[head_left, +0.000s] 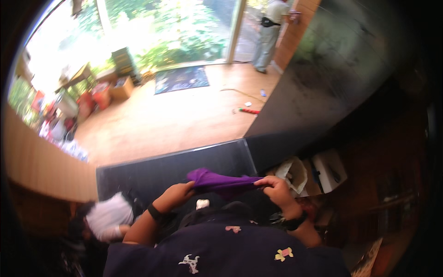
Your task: The person wipes down the surface of a black refrigerator and the wooden frame of a glass door using a purple cloth.
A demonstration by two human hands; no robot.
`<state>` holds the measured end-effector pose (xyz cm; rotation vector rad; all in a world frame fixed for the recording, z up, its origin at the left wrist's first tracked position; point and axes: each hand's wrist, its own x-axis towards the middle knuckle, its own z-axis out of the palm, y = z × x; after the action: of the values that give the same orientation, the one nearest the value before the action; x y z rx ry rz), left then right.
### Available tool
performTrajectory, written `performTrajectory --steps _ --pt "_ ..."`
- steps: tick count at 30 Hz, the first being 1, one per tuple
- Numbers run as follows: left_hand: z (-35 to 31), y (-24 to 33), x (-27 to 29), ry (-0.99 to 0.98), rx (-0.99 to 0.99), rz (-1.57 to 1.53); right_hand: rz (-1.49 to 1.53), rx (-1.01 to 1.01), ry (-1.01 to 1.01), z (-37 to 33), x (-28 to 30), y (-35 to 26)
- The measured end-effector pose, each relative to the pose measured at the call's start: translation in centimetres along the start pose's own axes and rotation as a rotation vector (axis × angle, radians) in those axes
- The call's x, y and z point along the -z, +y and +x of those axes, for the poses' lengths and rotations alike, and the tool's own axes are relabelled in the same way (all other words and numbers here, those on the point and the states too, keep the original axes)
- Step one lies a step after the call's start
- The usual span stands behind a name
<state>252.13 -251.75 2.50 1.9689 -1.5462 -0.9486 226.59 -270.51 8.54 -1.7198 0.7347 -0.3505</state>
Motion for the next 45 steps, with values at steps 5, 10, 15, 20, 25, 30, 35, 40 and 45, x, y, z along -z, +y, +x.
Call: performTrajectory --steps 5,10,15,20,25,30,35,40,45 --pt "6.6 -0.5 3.0 -0.129 0.033 0.208 0.142 -0.102 0.104 2.2 0.8 1.8" --pt "16.1 -0.1 3.3 -0.256 0.036 -0.281 0.269 -0.056 0.327 4.4 5.4 3.9" --pt "25.1 7.1 4.6 -0.042 -0.228 -0.663 0.317 0.275 0.519 7.1 10.2 2.6" --pt "33.5 15.7 4.7 0.157 -0.910 -0.342 -0.169 0.585 0.794 6.1 13.0 -1.4" --pt "36.8 24.6 2.9 0.237 -1.199 -0.226 -0.547 0.627 1.028 7.0 14.6 -4.0" --pt "38.7 32.7 3.3 0.611 -1.397 0.005 -0.979 0.467 1.374 8.5 16.1 -6.9" --pt "39.8 35.3 6.8 0.714 -1.531 -0.001 -1.518 -0.025 1.633 10.6 19.3 -12.1" --pt "45.0 30.9 8.8 0.710 -1.345 0.081 -1.724 -0.054 1.511 17.1 20.1 -13.9" --pt "50.5 25.4 9.6 0.765 -1.295 0.016 -1.564 0.077 1.390 25.1 18.3 -13.1"
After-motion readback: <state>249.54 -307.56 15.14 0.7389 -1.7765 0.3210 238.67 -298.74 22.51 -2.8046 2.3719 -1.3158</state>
